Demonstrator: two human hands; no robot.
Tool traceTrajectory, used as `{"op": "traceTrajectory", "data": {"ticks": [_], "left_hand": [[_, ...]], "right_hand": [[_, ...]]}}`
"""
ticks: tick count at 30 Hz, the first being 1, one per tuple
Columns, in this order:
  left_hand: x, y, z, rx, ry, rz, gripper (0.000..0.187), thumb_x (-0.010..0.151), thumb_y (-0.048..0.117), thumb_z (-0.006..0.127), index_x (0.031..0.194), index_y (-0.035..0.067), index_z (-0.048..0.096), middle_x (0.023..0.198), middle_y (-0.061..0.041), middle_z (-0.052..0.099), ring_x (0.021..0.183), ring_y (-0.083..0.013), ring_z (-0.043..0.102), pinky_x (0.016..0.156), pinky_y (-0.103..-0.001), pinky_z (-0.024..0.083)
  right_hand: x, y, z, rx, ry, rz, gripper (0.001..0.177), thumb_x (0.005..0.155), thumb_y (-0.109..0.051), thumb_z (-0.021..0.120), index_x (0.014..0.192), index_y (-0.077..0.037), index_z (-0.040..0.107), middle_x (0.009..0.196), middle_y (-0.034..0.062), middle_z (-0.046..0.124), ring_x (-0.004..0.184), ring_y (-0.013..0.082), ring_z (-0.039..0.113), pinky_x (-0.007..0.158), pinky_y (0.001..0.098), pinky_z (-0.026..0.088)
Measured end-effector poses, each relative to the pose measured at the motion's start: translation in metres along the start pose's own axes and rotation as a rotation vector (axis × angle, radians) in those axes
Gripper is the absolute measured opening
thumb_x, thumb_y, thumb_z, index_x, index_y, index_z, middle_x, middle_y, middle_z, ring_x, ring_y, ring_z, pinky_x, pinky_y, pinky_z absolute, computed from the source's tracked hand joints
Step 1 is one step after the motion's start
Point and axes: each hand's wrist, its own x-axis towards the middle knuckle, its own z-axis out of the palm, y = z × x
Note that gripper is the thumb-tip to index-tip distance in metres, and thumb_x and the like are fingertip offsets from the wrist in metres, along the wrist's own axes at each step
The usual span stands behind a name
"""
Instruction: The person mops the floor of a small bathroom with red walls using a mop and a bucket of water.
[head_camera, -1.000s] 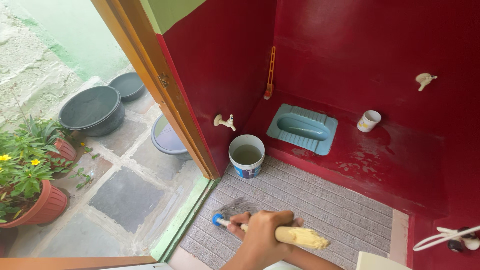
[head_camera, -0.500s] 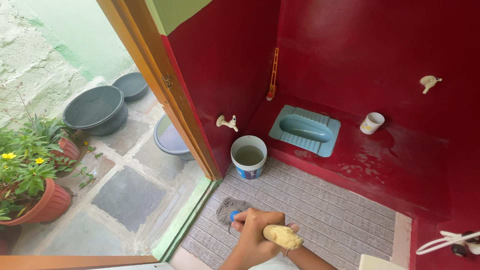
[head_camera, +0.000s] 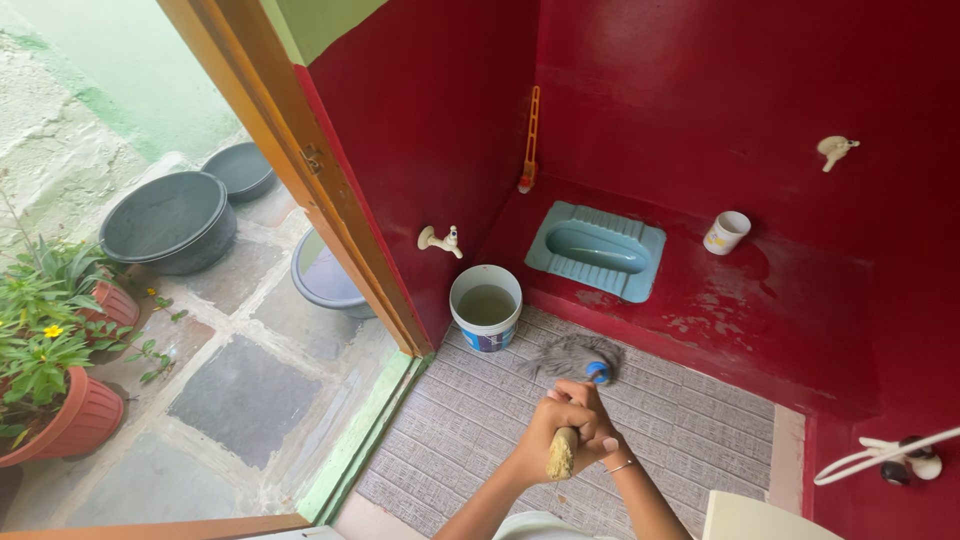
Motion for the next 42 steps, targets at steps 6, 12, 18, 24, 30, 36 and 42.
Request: {"op": "traceTrajectory", "data": {"ticks": [6, 12, 18, 24, 30, 36, 42], "left_hand": [[-0.004, -0.012, 0.003, 0.053, -0.048, -0.120, 0.044, 0.089, 0.007, 0.075, 0.062, 0.007, 0.041, 0.055, -0.002, 0.039, 0.052, -0.0142, 0.036, 0.051, -0.033, 0.033], [-0.012, 0.033, -0.003, 0.139, 0.007, 0.019, 0.032, 0.089, 0.005, 0.073, 0.065, 0.004, 0.050, 0.060, -0.006, 0.046, 0.057, -0.0226, 0.044, 0.058, -0.036, 0.039], [-0.016, 0.086, -0.005, 0.278, -0.099, -0.047, 0.025, 0.091, 0.012, 0.072, 0.072, 0.003, 0.058, 0.062, -0.012, 0.053, 0.058, -0.0305, 0.052, 0.061, -0.041, 0.044], [-0.017, 0.101, 0.003, 0.241, -0.063, -0.130, 0.030, 0.092, 0.018, 0.077, 0.074, 0.003, 0.058, 0.062, -0.011, 0.057, 0.057, -0.0276, 0.060, 0.058, -0.038, 0.047], [-0.011, 0.086, -0.008, 0.291, 0.203, -0.067, 0.031, 0.082, 0.011, 0.078, 0.068, 0.003, 0.052, 0.055, -0.010, 0.052, 0.046, -0.0232, 0.053, 0.048, -0.034, 0.042], [-0.016, 0.085, -0.025, 0.253, 0.321, -0.068, 0.025, 0.075, 0.005, 0.073, 0.064, 0.003, 0.050, 0.050, -0.009, 0.052, 0.041, -0.0204, 0.051, 0.043, -0.032, 0.039], [-0.038, 0.079, -0.041, 0.455, 0.194, 0.072, 0.037, 0.081, 0.010, 0.081, 0.063, 0.005, 0.049, 0.054, -0.009, 0.054, 0.048, -0.0220, 0.053, 0.058, -0.034, 0.040]], "right_hand": [[-0.011, 0.041, -0.002, -0.058, 0.087, 0.066, 0.039, 0.084, -0.017, 0.068, 0.062, -0.004, 0.039, 0.051, 0.0054, 0.041, 0.054, 0.0103, 0.035, 0.048, 0.0335, 0.035], [-0.004, 0.000, 0.020, 0.154, 0.061, -0.145, 0.040, 0.079, -0.018, 0.071, 0.062, -0.004, 0.037, 0.053, 0.0050, 0.039, 0.054, 0.0114, 0.039, 0.047, 0.0344, 0.036], [-0.017, -0.022, 0.095, 0.220, 0.341, -0.462, 0.021, 0.094, -0.007, 0.069, 0.106, -0.003, 0.052, 0.088, 0.0072, 0.050, 0.078, 0.0166, 0.048, 0.071, 0.0337, 0.043], [-0.037, 0.037, 0.168, 0.363, 0.002, -0.355, 0.021, 0.100, -0.009, 0.075, 0.104, -0.012, 0.055, 0.082, -0.0012, 0.054, 0.071, 0.0108, 0.053, 0.070, 0.0289, 0.047], [-0.047, -0.019, 0.185, 0.801, -0.267, -0.201, 0.022, 0.097, -0.010, 0.080, 0.108, -0.001, 0.063, 0.099, 0.0063, 0.061, 0.094, 0.0171, 0.058, 0.092, 0.0318, 0.048], [-0.024, -0.101, 0.133, 0.458, -0.351, -0.021, 0.020, 0.096, -0.020, 0.082, 0.103, -0.005, 0.072, 0.093, 0.0025, 0.073, 0.085, 0.0134, 0.067, 0.079, 0.0303, 0.057], [0.002, -0.106, 0.126, 0.343, -0.280, -0.189, 0.019, 0.094, -0.021, 0.080, 0.104, -0.008, 0.070, 0.092, 0.0041, 0.072, 0.082, 0.0152, 0.065, 0.076, 0.0308, 0.055]]}}
